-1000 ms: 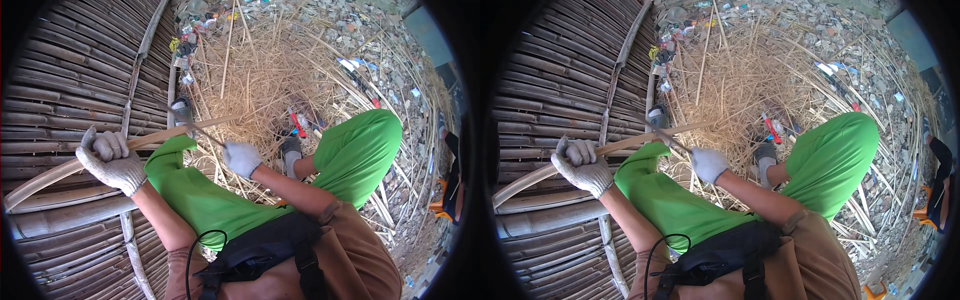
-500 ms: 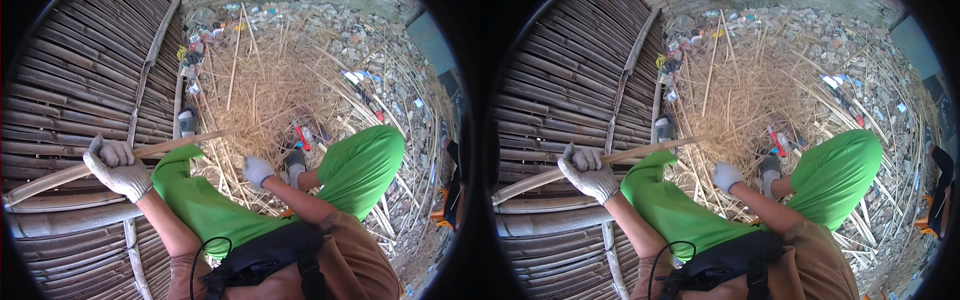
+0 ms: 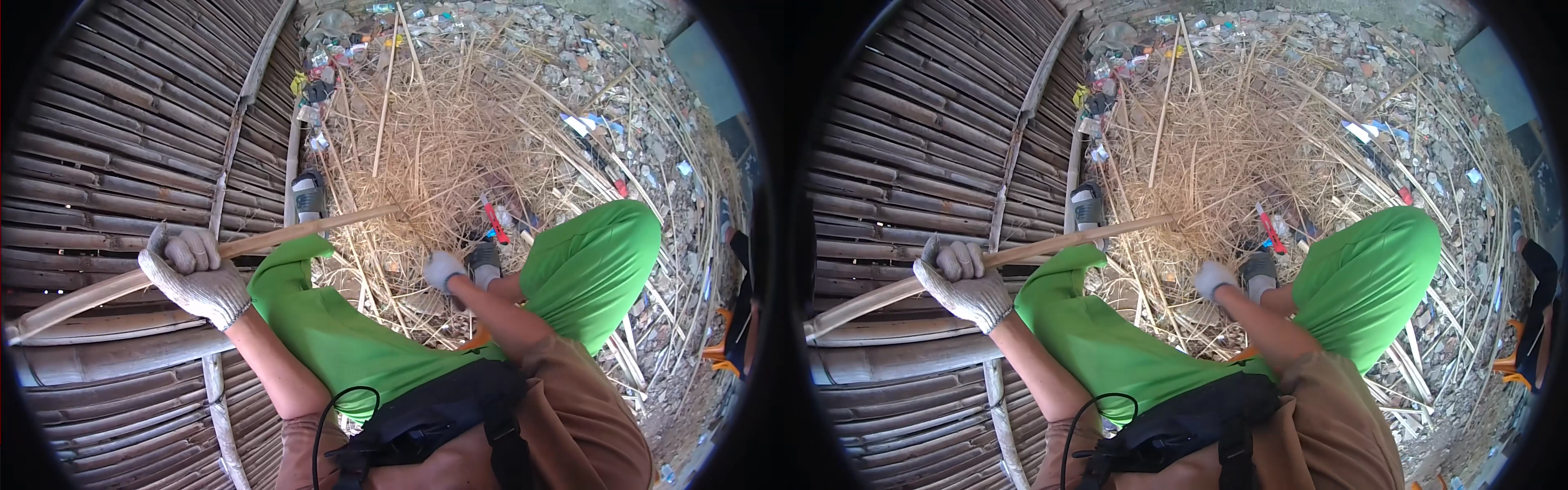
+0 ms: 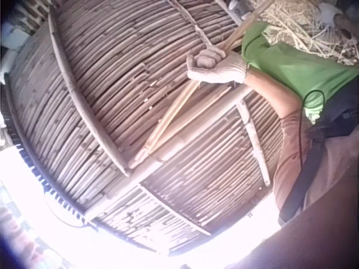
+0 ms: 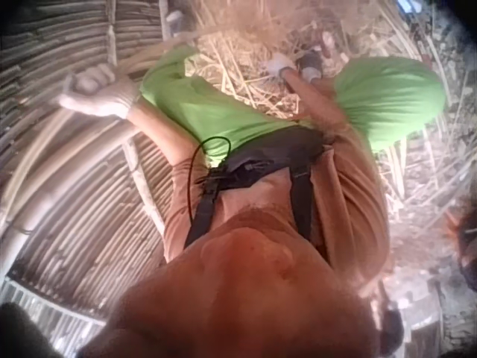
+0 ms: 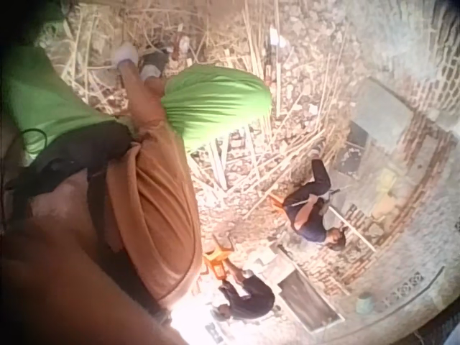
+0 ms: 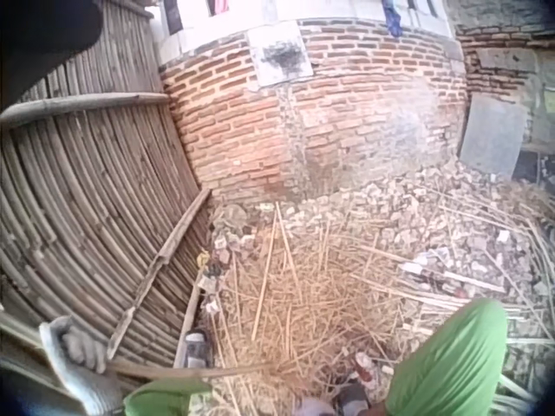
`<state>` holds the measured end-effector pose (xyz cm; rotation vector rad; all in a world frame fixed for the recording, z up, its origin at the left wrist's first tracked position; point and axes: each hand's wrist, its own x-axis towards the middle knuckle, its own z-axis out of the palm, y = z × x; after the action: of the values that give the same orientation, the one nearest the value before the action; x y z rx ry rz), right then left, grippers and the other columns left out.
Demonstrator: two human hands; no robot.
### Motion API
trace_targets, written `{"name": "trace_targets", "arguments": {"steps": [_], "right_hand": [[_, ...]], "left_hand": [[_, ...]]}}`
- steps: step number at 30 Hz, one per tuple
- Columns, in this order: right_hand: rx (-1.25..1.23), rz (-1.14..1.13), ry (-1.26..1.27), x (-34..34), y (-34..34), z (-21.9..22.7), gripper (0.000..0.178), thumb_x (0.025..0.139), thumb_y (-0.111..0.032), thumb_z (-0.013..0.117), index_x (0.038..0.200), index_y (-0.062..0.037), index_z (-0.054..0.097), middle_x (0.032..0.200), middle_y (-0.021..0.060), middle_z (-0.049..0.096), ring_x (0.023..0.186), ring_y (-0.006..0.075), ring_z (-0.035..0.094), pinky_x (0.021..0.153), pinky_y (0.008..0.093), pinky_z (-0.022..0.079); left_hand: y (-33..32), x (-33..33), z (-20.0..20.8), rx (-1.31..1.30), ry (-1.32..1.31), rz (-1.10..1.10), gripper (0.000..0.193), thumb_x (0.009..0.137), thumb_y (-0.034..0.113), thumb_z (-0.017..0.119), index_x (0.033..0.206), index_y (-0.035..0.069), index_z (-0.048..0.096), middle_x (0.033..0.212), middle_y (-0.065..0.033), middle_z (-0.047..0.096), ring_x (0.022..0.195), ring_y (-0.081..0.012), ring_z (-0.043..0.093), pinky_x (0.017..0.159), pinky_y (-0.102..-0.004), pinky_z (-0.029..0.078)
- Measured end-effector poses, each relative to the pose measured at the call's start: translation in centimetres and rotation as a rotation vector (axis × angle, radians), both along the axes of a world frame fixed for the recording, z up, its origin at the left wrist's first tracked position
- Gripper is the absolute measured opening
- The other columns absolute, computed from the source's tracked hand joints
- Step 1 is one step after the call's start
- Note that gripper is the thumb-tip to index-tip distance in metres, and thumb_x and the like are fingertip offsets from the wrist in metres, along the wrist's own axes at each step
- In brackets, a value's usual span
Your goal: The person uses a knife to shave and smooth a thin strip of bamboo by hand. They hold the strip with one gloved hand and scrape the knife along the length of the bamboo repeatedly, occasionally turning it over to work on different sides.
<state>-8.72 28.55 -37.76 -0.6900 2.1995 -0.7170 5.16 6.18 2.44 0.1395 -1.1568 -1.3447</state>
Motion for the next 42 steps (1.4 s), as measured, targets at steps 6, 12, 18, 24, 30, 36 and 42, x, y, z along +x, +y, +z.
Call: {"name": "trace_targets", "arguments": {"steps": [6,12,18,24,30,36,42], "right_hand": [[-0.278,0.129,0.041,2.4,-3.6,13.1,0.037,0.096,-0.033,0.055,0.103,-0.0004,0.072,0.099,0.0283,0.075,0.091,0.0422,0.075,0.084,0.0528,0.059],[-0.011,0.285,0.204,1.3,-1.8,2.5,0.033,0.098,-0.025,0.053,0.109,-0.0022,0.075,0.099,0.0261,0.076,0.091,0.0389,0.076,0.087,0.0512,0.060],[0.027,0.038,-0.048,0.5,-2.0,3.5,0.039,0.092,-0.029,0.060,0.109,0.0010,0.078,0.108,0.0309,0.074,0.097,0.0432,0.075,0.090,0.0508,0.060],[-0.279,-0.087,-0.087,1.5,-4.5,10.0,0.071,0.087,-0.053,0.072,0.131,0.0028,0.066,0.111,0.0284,0.075,0.099,0.0403,0.076,0.088,0.0480,0.059],[-0.597,0.047,0.181,-1.4,-7.5,27.7,0.085,0.077,-0.059,0.080,0.135,0.0017,0.062,0.104,0.0271,0.076,0.096,0.0406,0.076,0.086,0.0477,0.061],[-0.491,0.376,0.490,-4.9,-11.2,36.4,0.046,0.086,-0.043,0.070,0.109,-0.0030,0.075,0.100,0.0231,0.077,0.093,0.0405,0.076,0.084,0.0506,0.062],[-0.326,0.441,0.528,-7.0,-14.5,37.5,0.045,0.089,-0.037,0.066,0.112,-0.0019,0.079,0.109,0.0260,0.077,0.102,0.0403,0.076,0.091,0.0491,0.061]], "left_hand": [[-0.6,1.8,-0.1,-0.025,-0.004,-0.016,0.046,0.110,0.044,0.057,0.118,0.000,0.069,0.061,0.0072,0.025,0.053,-0.0067,0.026,0.046,-0.0245,0.022],[0.1,-0.4,0.0,0.012,-0.020,0.075,0.045,0.109,0.044,0.060,0.114,0.000,0.068,0.061,0.0073,0.024,0.051,-0.0070,0.023,0.045,-0.0252,0.021],[0.0,1.1,-0.2,-0.001,0.014,0.052,0.041,0.110,0.039,0.059,0.114,-0.001,0.068,0.063,0.0069,0.025,0.055,-0.0075,0.025,0.047,-0.0257,0.021],[-0.3,-0.8,0.1,-0.001,0.003,-0.097,0.039,0.109,0.038,0.063,0.115,0.000,0.066,0.064,0.0075,0.021,0.055,-0.0072,0.021,0.049,-0.0265,0.021],[4.4,-3.4,3.4,-0.033,-0.070,-0.227,0.041,0.110,0.034,0.060,0.125,-0.005,0.064,0.064,0.0075,0.026,0.053,-0.0053,0.025,0.047,-0.0264,0.021],[7.6,-7.1,8.4,-0.219,-0.213,-0.049,0.047,0.105,0.025,0.071,0.139,-0.004,0.057,0.087,-0.0037,0.060,0.073,-0.0123,0.057,0.070,-0.0315,0.055],[10.6,-3.8,1.3,-0.045,-0.126,-0.021,0.035,0.103,0.021,0.071,0.131,0.002,0.065,0.114,-0.0099,0.066,0.093,-0.0149,0.064,0.083,-0.0322,0.057]]}}
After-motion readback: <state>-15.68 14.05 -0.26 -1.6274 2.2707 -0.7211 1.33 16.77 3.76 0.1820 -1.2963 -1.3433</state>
